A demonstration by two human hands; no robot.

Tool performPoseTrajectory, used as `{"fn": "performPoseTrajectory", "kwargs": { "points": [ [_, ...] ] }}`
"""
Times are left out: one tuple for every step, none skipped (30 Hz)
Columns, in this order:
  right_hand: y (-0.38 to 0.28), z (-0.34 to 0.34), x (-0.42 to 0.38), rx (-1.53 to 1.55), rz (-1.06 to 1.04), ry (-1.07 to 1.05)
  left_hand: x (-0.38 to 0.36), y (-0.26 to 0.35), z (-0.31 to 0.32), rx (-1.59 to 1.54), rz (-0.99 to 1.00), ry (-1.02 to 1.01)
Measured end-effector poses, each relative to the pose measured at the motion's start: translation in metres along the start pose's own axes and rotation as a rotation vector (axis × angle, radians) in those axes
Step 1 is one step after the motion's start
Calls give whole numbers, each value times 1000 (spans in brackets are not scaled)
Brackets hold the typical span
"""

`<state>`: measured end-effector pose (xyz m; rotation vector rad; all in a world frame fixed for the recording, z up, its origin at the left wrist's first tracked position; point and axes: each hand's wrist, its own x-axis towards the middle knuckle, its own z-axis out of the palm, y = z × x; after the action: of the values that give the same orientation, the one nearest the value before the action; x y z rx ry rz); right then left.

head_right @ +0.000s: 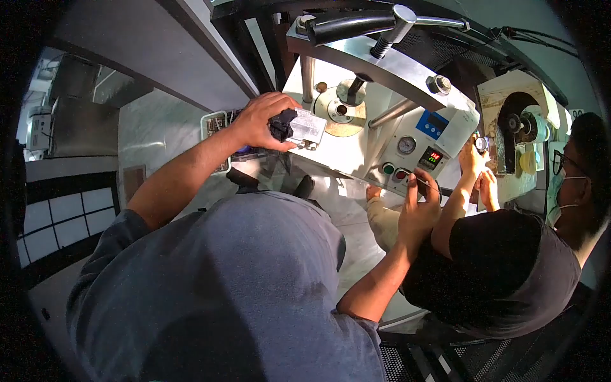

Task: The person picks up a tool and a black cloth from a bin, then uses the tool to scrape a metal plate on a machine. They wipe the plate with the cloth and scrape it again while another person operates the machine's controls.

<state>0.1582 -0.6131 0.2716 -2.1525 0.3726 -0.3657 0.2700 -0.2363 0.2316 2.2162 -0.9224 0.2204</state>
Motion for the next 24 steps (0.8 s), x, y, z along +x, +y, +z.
{"fn": "performPoseTrajectory", "kwargs": {
  "points": [
    [0,1,0,-16,11,4,0,0,0,3,9,12],
    [1,1,0,-16,11,3,0,0,0,3,9,12],
    [4,1,1,-4,7,2,0,0,0,1,7,9],
    [6,1,1,8,3,2,0,0,0,-1,7,6],
    [7,2,2,8,3,2,0,-1,0,0,6,6],
    [8,2,2,6,-8,5,0,-1,0,0,4,1],
    [9,2,2,3,-19,9,0,-1,0,1,1,-3],
    [10,3,2,4,-19,10,0,0,0,1,2,-4],
    [12,3,2,33,-16,7,0,0,0,1,-7,-13],
    [13,4,2,61,-14,5,0,0,0,0,-16,-21],
    [16,5,2,62,-13,5,0,0,0,1,-16,-21],
    [19,6,2,85,-25,13,-1,1,0,1,-20,-19],
    [20,6,2,108,-37,21,-1,1,0,2,-23,-17],
    [20,7,2,109,-37,21,-1,1,0,3,-23,-18],
    [20,7,2,120,-42,24,-1,0,0,0,-21,-18],
    [20,7,2,131,-46,28,-1,0,0,-2,-19,-17],
    [21,7,2,132,-46,28,-1,0,0,-1,-19,-18],
    [22,6,2,128,-45,25,-1,0,0,2,-22,-20],
    [23,6,2,125,-45,22,-1,0,0,6,-25,-21],
    [23,6,2,125,-45,23,0,0,0,6,-25,-22],
    [23,6,3,133,-46,23,0,0,-1,1,-30,-27],
    [23,6,2,140,-47,23,0,1,-1,-4,-36,-33],
    [22,6,2,140,-47,23,0,1,-1,-4,-36,-34],
    [20,7,2,147,-38,24,0,0,-1,-4,-34,-29]
  ]
}}
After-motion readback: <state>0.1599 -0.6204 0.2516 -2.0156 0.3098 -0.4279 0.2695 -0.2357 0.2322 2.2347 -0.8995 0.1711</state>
